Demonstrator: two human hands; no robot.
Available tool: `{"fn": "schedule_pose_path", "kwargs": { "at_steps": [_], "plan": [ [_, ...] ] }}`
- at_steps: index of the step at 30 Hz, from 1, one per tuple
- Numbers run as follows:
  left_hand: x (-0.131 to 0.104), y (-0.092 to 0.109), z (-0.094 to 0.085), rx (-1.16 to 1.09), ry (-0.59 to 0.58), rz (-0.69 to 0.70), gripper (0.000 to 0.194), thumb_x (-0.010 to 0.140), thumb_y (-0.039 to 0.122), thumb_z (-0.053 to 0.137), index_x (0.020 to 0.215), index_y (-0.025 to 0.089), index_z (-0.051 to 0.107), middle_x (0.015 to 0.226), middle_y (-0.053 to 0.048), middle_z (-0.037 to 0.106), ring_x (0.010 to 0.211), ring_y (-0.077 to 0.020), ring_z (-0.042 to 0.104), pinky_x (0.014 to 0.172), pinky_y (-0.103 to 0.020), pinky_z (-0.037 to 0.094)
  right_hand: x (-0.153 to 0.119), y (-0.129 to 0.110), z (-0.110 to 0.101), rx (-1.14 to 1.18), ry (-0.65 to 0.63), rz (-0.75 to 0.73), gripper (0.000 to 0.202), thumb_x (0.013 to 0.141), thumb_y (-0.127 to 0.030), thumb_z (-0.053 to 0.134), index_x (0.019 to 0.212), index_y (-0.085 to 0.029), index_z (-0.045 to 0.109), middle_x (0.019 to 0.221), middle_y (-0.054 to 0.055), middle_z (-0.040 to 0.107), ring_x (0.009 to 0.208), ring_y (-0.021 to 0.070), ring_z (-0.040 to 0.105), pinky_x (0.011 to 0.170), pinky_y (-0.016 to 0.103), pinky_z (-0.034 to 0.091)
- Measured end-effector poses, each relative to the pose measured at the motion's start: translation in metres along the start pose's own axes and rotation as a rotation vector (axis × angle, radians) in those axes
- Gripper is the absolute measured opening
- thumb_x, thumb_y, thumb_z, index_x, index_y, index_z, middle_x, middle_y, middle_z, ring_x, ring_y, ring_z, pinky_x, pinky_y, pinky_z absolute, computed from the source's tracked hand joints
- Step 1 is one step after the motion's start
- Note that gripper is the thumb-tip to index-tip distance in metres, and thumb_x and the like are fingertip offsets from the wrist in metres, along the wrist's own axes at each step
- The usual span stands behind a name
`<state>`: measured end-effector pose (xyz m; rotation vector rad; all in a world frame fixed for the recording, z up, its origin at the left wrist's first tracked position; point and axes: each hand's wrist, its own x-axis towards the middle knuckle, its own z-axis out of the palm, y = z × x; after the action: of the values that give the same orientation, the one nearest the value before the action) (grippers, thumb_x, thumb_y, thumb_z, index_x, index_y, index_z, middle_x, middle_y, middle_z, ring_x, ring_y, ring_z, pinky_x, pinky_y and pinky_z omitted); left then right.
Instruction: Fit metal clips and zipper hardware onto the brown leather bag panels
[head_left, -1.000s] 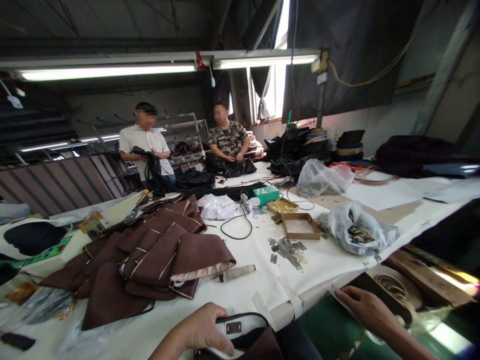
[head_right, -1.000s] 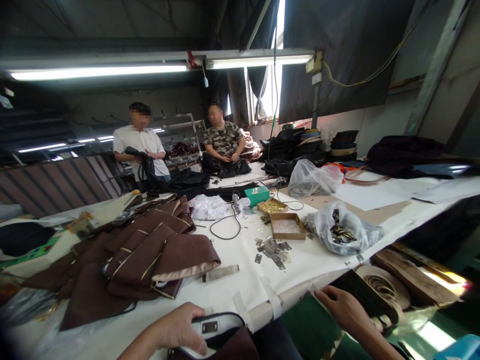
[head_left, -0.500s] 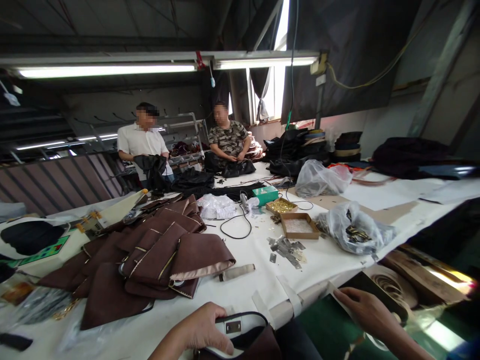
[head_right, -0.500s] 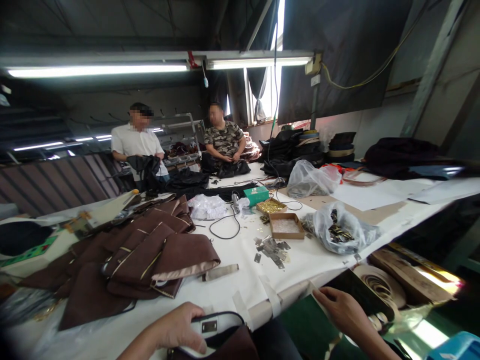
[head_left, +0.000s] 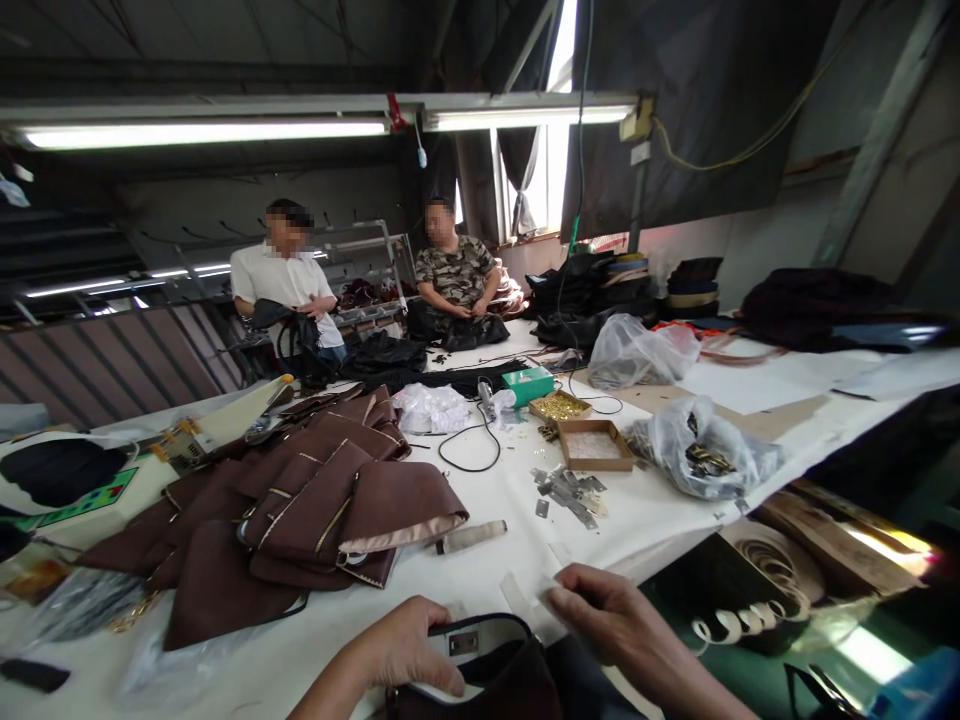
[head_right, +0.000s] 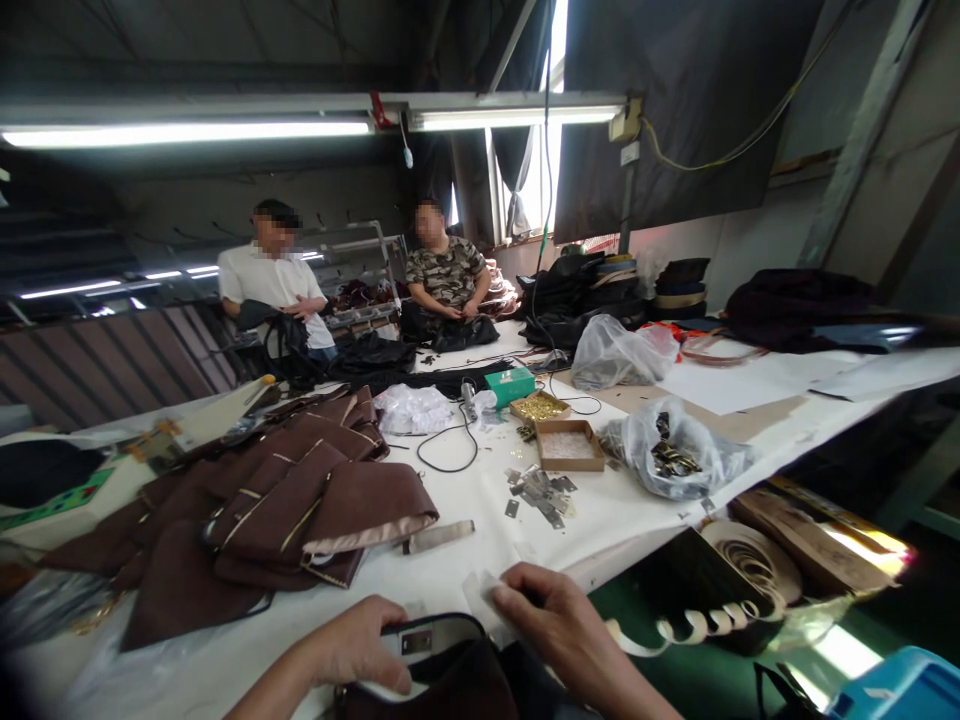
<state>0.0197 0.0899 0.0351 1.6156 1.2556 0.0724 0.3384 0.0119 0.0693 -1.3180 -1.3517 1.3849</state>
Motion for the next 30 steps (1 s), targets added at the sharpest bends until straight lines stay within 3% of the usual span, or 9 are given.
{"fn": "schedule_pose_path", "kwargs": {
  "at_steps": [4,8,12,19,24,30],
  "plan": [
    [-0.007,0.004,0.003,0.008,0.023,-0.002,0.052,0.05,0.032,0.093,0.098,0.015,0.084,0.092,-0.001,0.077,0.084,-0.0228,0.064,0.069,-0.027,0.046,0.017,-0.013,0.064,0.016,-0.196,-0.181,0.048,0.092,-0.065,0.07,0.087,-0.017,0.068,0.079,0.0,0.058,0.072,0.0134,0.047,0.066,0.024,0.039],
    [-0.017,0.009,0.004,0.007,0.015,0.029,0.043,0.054,0.027,0.089,0.095,0.014,0.084,0.078,0.002,0.071,0.074,-0.0184,0.059,0.065,-0.026,0.041,0.027,-0.001,0.093,-0.152,-0.233,-0.085,0.022,0.092,-0.037,0.069,0.089,-0.015,0.073,0.075,-0.001,0.061,0.072,0.0132,0.05,0.066,0.024,0.038],
    [-0.024,0.007,0.007,-0.017,0.004,0.045,0.034,0.065,0.028,0.08,0.094,0.012,0.084,0.075,0.001,0.07,0.073,-0.018,0.057,0.066,-0.027,0.04,0.025,0.015,0.093,-0.264,-0.175,-0.02,0.017,0.092,-0.028,0.065,0.087,-0.016,0.075,0.072,-0.002,0.063,0.07,0.0129,0.051,0.062,0.023,0.035],
    [-0.019,-0.014,0.007,-0.166,-0.15,0.088,0.042,0.083,0.042,0.074,0.113,0.013,0.081,0.105,-0.005,0.079,0.094,-0.0237,0.067,0.088,-0.031,0.048,0.023,0.023,0.077,-0.287,-0.143,0.039,0.027,0.097,-0.039,0.065,0.087,-0.017,0.076,0.072,-0.001,0.069,0.068,0.0136,0.057,0.064,0.024,0.039],
    [-0.015,-0.014,0.002,-0.175,-0.184,0.091,0.045,0.081,0.044,0.075,0.113,0.012,0.08,0.104,-0.007,0.08,0.096,-0.0266,0.069,0.09,-0.034,0.052,0.028,0.024,0.08,-0.428,-0.139,0.054,0.023,0.098,-0.036,0.065,0.089,-0.019,0.078,0.076,0.001,0.073,0.072,0.0152,0.063,0.066,0.025,0.04],
    [-0.02,-0.004,0.0,-0.12,-0.135,0.102,0.045,0.076,0.04,0.073,0.111,0.012,0.081,0.099,-0.005,0.08,0.096,-0.0269,0.069,0.09,-0.035,0.054,0.031,0.018,0.089,-0.803,-0.213,-0.066,0.028,0.104,-0.042,0.06,0.108,-0.024,0.081,0.097,0.004,0.08,0.086,0.0196,0.069,0.074,0.027,0.039]
  ]
}}
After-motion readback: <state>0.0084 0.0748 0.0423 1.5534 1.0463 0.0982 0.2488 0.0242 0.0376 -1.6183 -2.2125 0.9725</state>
